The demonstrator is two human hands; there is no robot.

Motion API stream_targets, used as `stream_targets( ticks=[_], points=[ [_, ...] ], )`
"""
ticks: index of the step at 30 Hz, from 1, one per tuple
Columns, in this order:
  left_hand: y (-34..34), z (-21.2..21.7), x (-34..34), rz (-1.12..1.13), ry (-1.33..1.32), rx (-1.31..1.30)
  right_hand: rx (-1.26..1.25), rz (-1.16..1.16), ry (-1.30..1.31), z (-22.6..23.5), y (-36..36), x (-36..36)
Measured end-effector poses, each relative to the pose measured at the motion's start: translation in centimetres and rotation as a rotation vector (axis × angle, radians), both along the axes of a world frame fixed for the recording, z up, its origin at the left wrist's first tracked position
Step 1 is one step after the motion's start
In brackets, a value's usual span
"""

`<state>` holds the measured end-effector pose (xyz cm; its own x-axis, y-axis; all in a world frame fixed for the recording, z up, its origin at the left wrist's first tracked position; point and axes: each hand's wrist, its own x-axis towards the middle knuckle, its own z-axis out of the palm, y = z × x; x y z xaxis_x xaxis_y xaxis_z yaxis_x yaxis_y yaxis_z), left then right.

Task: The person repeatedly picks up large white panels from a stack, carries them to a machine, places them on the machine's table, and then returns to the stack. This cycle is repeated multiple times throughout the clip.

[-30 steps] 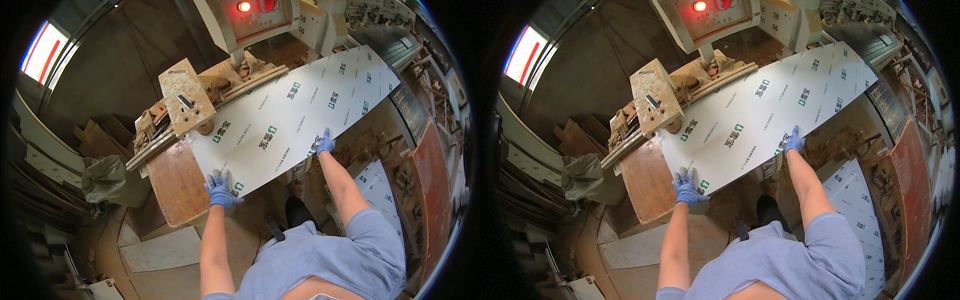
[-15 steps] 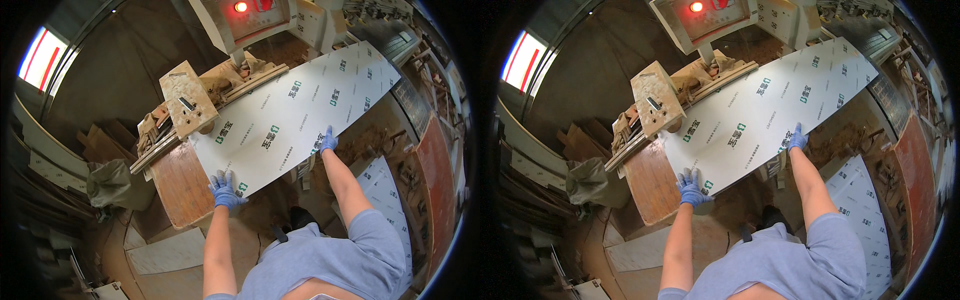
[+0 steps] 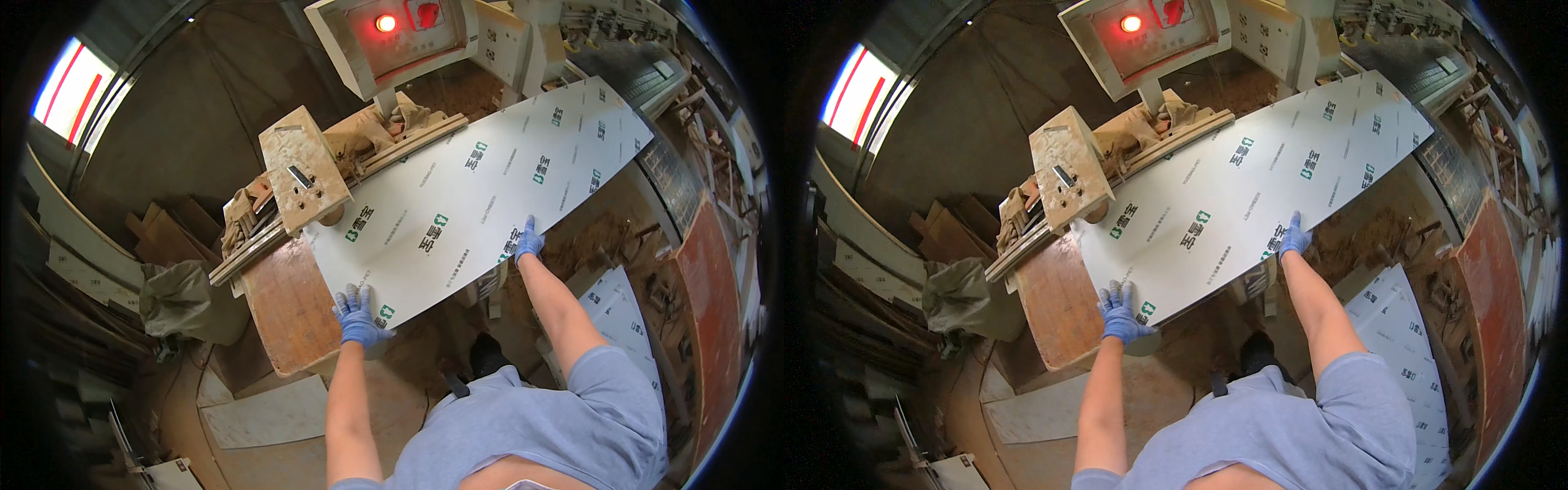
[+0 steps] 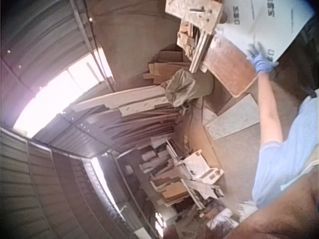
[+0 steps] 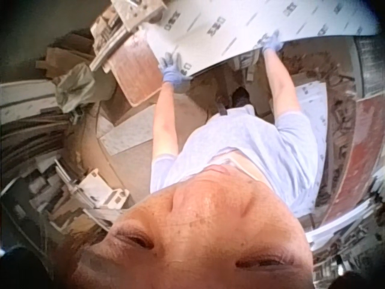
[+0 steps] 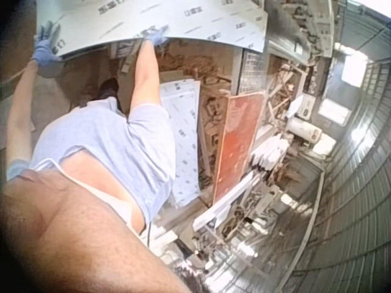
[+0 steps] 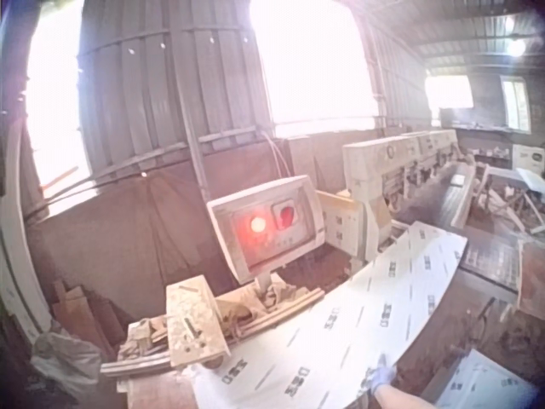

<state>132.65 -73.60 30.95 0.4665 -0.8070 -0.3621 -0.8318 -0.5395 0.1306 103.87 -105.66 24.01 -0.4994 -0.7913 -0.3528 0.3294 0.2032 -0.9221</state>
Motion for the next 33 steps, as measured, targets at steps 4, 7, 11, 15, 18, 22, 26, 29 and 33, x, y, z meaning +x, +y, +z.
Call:
stream_targets(
  ticks=[4,7,11,15,18,22,26,29,33],
  points=[
    [-0.1,0.1,-0.1,0.005,-0.020,0.025,-0.009,0.109,-0.168,-0.5,-0.5,-1.0],
    [0.2,-0.3,-0.3,0.026,-0.030,-0.038,0.051,0.243,-0.154,-1.7,-2.4,-3.3],
    [2.6,-4.5,-3.6,0.155,-0.216,-0.288,0.067,0.327,-0.175,-2.4,-2.0,-4.5],
    [6.7,-8.3,-13.4,0.908,-0.152,-1.000,0.246,0.514,-0.116,-3.0,2.3,-7.9],
    [7.5,-10.9,-17.8,1.803,0.810,-1.280,0.358,0.728,-0.565,-1.5,7.4,-10.8],
    [5.4,-9.6,-20.8,1.771,1.599,-1.305,0.094,0.747,-0.682,-3.2,1.0,-17.9],
    [4.5,-8.1,-21.3,1.810,1.439,-1.380,0.248,0.452,-0.622,-1.5,-11.2,-26.8],
    [5.5,-9.0,-21.0,1.768,1.237,-1.512,0.260,0.465,-0.482,-2.5,-10.6,-25.1],
    [10.0,-12.3,-16.6,1.654,1.119,-1.645,0.378,0.539,-0.555,-2.5,-4.8,-20.8]
  ],
)
